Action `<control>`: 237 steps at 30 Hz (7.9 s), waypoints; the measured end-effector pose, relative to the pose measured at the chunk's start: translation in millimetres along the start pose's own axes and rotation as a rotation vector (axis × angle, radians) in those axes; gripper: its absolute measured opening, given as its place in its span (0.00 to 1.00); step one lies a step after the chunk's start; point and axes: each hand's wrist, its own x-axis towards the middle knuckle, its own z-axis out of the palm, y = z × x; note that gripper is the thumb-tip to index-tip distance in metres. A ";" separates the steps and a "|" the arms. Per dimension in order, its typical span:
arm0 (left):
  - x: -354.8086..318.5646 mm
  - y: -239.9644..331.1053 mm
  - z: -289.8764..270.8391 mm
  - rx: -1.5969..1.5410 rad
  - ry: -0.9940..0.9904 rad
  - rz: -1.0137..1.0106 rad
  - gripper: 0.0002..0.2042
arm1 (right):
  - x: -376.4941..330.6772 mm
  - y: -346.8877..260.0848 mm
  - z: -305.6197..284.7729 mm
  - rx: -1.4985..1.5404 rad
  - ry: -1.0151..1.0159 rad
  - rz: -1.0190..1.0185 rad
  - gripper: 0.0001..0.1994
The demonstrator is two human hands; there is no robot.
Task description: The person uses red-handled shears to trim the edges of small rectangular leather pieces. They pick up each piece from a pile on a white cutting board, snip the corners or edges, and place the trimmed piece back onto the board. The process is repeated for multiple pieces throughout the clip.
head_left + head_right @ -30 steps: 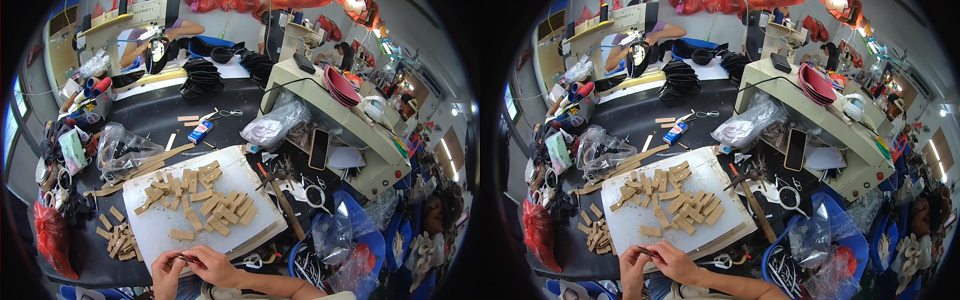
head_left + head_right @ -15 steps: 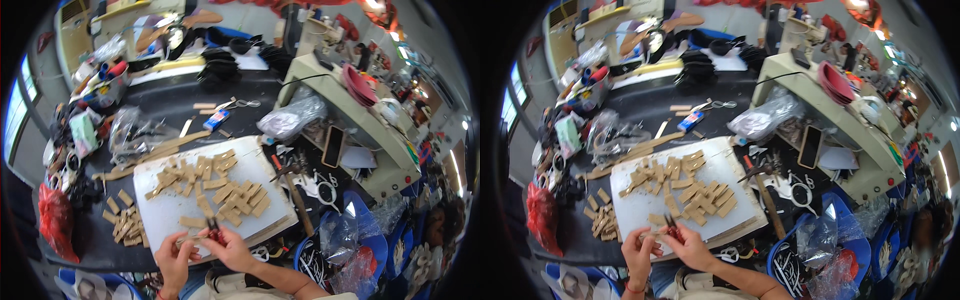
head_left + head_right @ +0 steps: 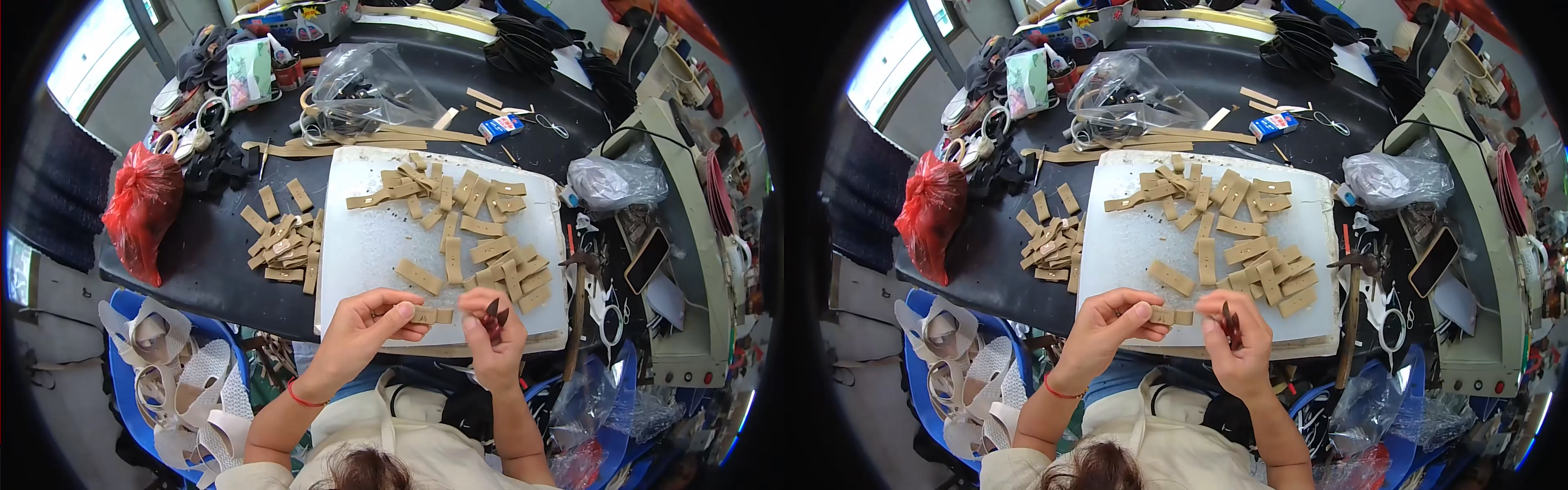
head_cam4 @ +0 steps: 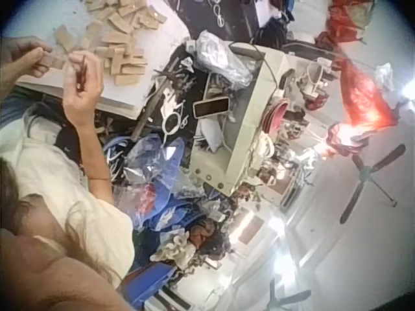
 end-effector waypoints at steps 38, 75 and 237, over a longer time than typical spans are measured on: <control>18.9 -21.1 10.3 0.275 -0.104 0.098 0.21 | 5.2 -21.3 -7.6 -0.462 -0.037 -0.132 0.17; 4.0 -31.9 28.4 -0.075 0.089 0.185 0.13 | -8.8 -12.2 7.6 -0.073 0.004 0.163 0.09; -5.7 -14.0 14.0 0.062 0.015 0.044 0.14 | -4.0 -9.5 -6.1 0.208 -0.124 0.350 0.10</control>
